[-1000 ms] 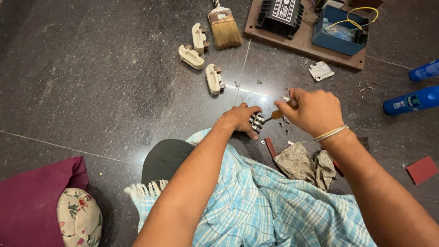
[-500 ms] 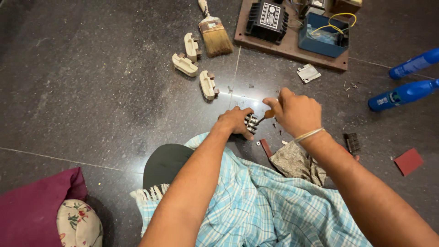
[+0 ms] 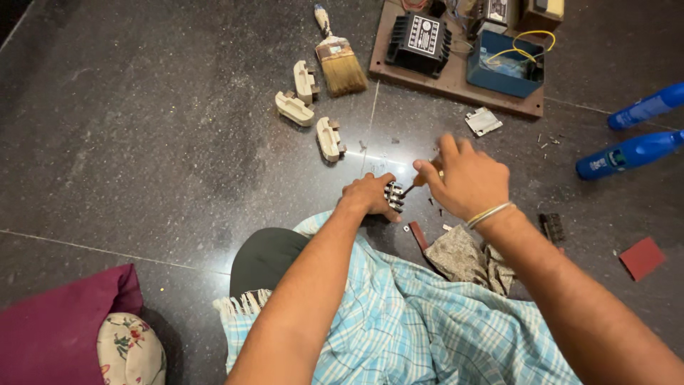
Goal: The person uses a screwdriver and pliers to manipulate wires and connect them to a terminal block while sitting on the floor.
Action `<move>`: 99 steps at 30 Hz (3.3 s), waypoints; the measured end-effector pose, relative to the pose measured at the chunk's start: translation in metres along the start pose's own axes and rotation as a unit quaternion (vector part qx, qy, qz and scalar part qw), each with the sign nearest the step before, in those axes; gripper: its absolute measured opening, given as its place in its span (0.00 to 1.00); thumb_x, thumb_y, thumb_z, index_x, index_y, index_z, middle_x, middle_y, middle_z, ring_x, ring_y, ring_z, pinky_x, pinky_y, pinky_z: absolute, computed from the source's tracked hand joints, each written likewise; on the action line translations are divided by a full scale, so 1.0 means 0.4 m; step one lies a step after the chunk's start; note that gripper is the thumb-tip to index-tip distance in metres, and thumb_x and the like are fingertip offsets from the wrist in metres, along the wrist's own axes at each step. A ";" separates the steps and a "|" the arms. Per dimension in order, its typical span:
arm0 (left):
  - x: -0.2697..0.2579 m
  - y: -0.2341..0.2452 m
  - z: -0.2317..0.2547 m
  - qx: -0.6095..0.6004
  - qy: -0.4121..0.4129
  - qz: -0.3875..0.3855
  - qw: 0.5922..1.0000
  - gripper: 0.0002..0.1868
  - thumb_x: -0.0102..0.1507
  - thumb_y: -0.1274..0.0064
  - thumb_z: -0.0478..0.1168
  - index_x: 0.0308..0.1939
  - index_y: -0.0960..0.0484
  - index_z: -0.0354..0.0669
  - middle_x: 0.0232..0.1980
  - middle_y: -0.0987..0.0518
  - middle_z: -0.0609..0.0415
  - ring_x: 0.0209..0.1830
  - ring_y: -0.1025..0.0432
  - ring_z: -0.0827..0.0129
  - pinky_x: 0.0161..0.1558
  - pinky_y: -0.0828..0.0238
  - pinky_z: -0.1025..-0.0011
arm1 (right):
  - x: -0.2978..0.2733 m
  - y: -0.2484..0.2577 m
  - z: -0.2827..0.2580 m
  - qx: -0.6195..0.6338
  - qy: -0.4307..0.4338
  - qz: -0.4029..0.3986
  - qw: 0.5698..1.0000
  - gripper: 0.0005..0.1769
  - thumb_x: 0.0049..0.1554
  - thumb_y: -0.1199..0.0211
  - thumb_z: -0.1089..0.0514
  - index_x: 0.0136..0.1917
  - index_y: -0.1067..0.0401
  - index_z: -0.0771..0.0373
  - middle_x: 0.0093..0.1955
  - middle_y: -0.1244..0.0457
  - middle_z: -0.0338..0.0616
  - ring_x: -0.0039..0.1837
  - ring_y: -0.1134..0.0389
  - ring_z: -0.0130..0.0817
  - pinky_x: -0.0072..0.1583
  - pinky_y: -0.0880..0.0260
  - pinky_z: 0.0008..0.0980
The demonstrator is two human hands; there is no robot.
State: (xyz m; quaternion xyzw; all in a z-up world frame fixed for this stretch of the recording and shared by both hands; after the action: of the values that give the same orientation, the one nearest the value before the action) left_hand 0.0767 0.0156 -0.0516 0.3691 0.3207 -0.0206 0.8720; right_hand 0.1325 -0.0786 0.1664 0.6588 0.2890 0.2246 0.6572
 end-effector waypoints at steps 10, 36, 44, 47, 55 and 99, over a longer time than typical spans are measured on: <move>0.016 -0.010 -0.011 -0.011 -0.001 0.002 1.000 0.58 0.40 0.24 0.59 0.73 0.35 0.72 0.70 0.31 0.47 0.69 0.33 0.44 0.64 0.34 0.43 | 0.028 -0.066 0.036 0.126 0.025 0.013 0.992 0.20 0.65 0.36 0.43 0.51 0.28 0.64 0.47 0.30 0.55 0.54 0.28 0.54 0.56 0.27 0.49; 0.017 -0.013 -0.018 -0.020 0.010 0.009 1.000 0.59 0.39 0.24 0.60 0.73 0.37 0.73 0.71 0.33 0.47 0.68 0.33 0.43 0.63 0.34 0.43 | 0.041 -0.083 -0.121 -0.132 0.311 -0.045 0.940 0.18 0.54 0.34 0.45 0.48 0.23 0.61 0.45 0.31 0.52 0.47 0.26 0.52 0.45 0.25 0.50; 0.012 -0.026 -0.032 -0.045 -0.006 0.046 0.998 0.59 0.39 0.25 0.61 0.73 0.36 0.70 0.69 0.31 0.45 0.67 0.32 0.42 0.62 0.31 0.47 | 0.102 -0.103 -0.025 -0.177 0.091 -0.178 0.964 0.24 0.52 0.31 0.37 0.47 0.19 0.59 0.46 0.29 0.55 0.51 0.26 0.54 0.53 0.25 0.46; 0.023 -0.035 -0.024 -0.055 -0.021 0.053 0.997 0.61 0.40 0.26 0.62 0.74 0.39 0.68 0.70 0.34 0.42 0.68 0.33 0.41 0.63 0.32 0.49 | 0.080 -0.153 -0.042 -0.275 0.216 -0.184 0.918 0.13 0.55 0.36 0.46 0.46 0.19 0.53 0.46 0.29 0.48 0.51 0.25 0.49 0.50 0.25 0.45; 0.036 -0.058 -0.034 -0.100 -0.044 0.070 0.991 0.63 0.43 0.26 0.60 0.76 0.45 0.57 0.71 0.40 0.34 0.70 0.38 0.35 0.67 0.36 0.51 | 0.034 -0.219 -0.135 -0.418 0.470 -0.107 0.770 0.09 0.55 0.40 0.53 0.43 0.21 0.57 0.42 0.28 0.40 0.47 0.26 0.38 0.43 0.27 0.35; -0.103 0.044 0.028 0.074 -0.052 0.151 0.984 0.55 0.48 0.30 0.51 0.76 0.41 0.54 0.65 0.29 0.43 0.60 0.29 0.41 0.56 0.28 0.45 | -0.111 -0.517 0.208 0.262 0.156 -0.019 0.952 0.11 0.53 0.36 0.57 0.49 0.22 0.59 0.49 0.31 0.50 0.48 0.28 0.51 0.51 0.27 0.44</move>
State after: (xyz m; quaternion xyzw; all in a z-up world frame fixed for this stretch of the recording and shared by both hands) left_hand 0.0551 0.0128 -0.0111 0.4750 0.2131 0.0683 0.8510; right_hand 0.1388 -0.1762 -0.0385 0.7588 0.4496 0.2282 0.4122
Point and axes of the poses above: each hand's wrist, its own x-axis towards the middle knuckle, its own y-axis out of the back of the hand, z = x × y, the point moved 10 cm from there along x, towards the middle knuckle
